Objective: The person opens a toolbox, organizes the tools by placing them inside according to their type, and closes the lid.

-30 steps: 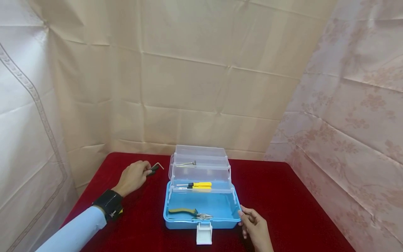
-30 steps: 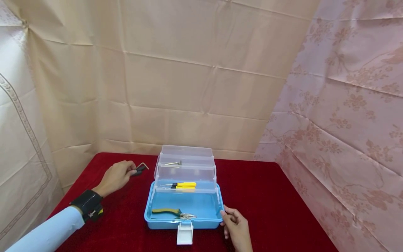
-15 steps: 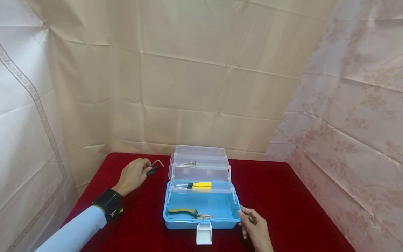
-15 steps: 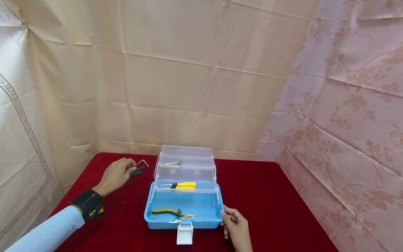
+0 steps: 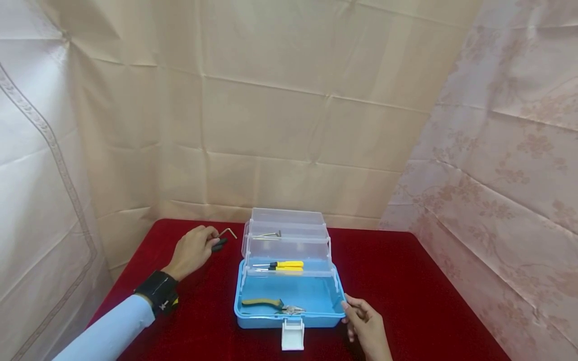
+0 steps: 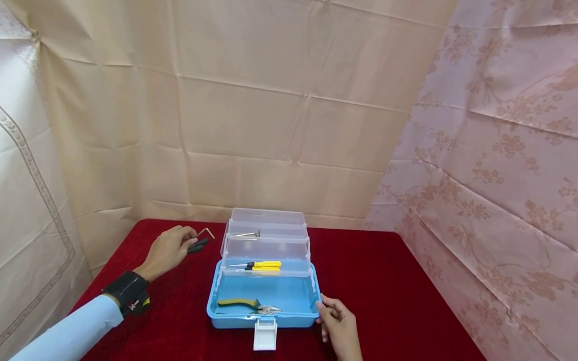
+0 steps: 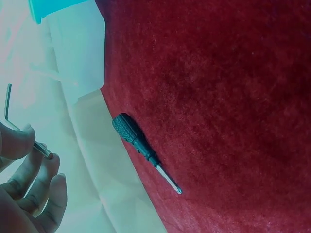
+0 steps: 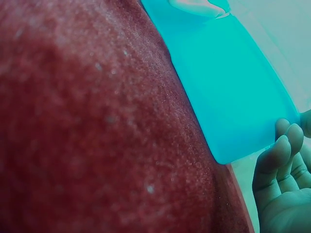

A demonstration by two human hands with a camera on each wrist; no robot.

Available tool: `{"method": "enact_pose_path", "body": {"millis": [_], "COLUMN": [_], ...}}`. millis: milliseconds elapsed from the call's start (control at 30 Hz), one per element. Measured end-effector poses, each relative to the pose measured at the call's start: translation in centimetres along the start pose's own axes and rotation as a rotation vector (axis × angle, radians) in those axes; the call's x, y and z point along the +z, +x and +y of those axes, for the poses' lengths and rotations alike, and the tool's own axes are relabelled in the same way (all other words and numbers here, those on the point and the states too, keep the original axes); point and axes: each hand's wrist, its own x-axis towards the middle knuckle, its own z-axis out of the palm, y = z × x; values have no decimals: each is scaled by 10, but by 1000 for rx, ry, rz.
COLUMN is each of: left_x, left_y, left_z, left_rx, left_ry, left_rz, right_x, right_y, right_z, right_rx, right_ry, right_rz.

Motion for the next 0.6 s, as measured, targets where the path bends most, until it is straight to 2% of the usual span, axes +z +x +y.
{"method": "enact_pose_path", "body": {"millis": [367,600], "left_x": [0,1], "left_y": [1,3], "left_z": [1,3], "left_rx": [49,48], "left_ry": [-1,-11], "left_rz": [28,31], "right_x": [-1,0], "right_y": [0,0], "right_z": [1,1], "right_rx": [-18,-12], "right_ry": [23,22], "right_rz": [-5,-8]}}
